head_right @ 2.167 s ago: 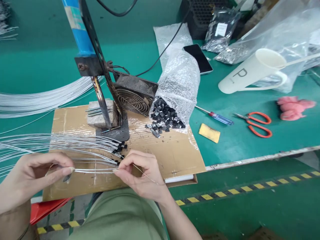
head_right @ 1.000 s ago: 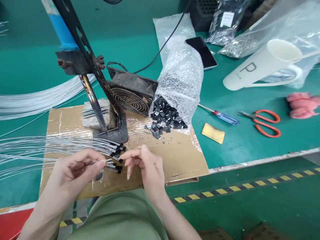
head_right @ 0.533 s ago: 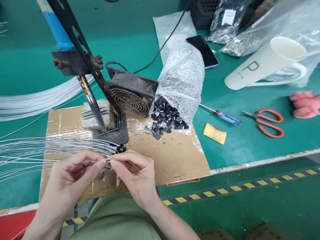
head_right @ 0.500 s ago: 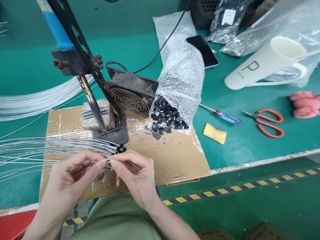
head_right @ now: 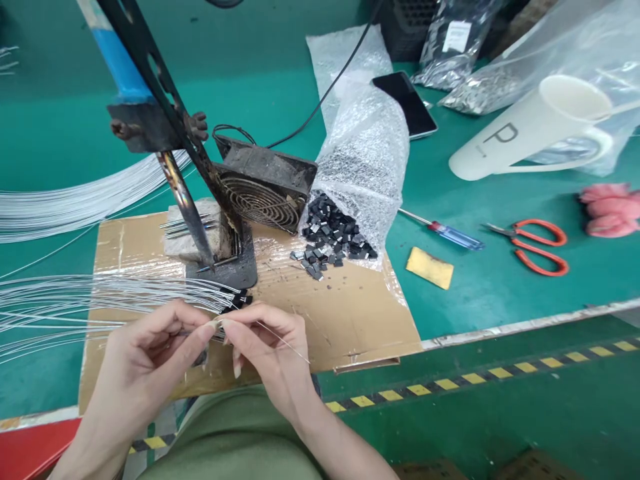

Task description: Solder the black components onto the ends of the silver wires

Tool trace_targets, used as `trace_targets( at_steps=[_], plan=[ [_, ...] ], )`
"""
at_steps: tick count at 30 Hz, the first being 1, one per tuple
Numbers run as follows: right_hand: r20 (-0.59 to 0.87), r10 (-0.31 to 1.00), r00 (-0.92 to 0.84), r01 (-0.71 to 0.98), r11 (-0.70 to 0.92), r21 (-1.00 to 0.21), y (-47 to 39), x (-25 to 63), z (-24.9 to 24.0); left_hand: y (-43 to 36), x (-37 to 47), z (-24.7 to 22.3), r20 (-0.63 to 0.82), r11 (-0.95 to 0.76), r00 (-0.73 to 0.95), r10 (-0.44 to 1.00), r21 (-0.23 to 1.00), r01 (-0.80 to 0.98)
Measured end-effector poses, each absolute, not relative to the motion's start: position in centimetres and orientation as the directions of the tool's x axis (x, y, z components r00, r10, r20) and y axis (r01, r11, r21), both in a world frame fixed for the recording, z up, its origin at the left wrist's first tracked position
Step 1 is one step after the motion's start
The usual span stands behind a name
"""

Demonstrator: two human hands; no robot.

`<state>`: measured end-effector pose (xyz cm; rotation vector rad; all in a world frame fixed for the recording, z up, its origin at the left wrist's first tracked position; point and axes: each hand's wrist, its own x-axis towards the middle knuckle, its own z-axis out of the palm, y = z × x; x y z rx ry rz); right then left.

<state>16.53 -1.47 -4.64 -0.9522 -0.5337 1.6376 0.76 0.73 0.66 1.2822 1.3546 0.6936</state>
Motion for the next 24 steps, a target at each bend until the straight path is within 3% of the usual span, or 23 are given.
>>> trace_targets(
  at_steps=[12, 24],
  plan=[
    [-0.419, 0.883, -0.213, -0.629, -0.452, -0.633, -0.4, 17.7, -4.1, 0.7, -0.2, 0.4, -0.337, 0.232, 0.225, 0.914, 0.891, 0.391],
    [-0.431, 0.885, -0.174, -0.693, -0.421, -0.586, -0.5, 16.9, -3.9, 0.5, 0.6, 0.0, -0.267, 0.205, 0.174, 0.948, 0.928, 0.312]
  ],
)
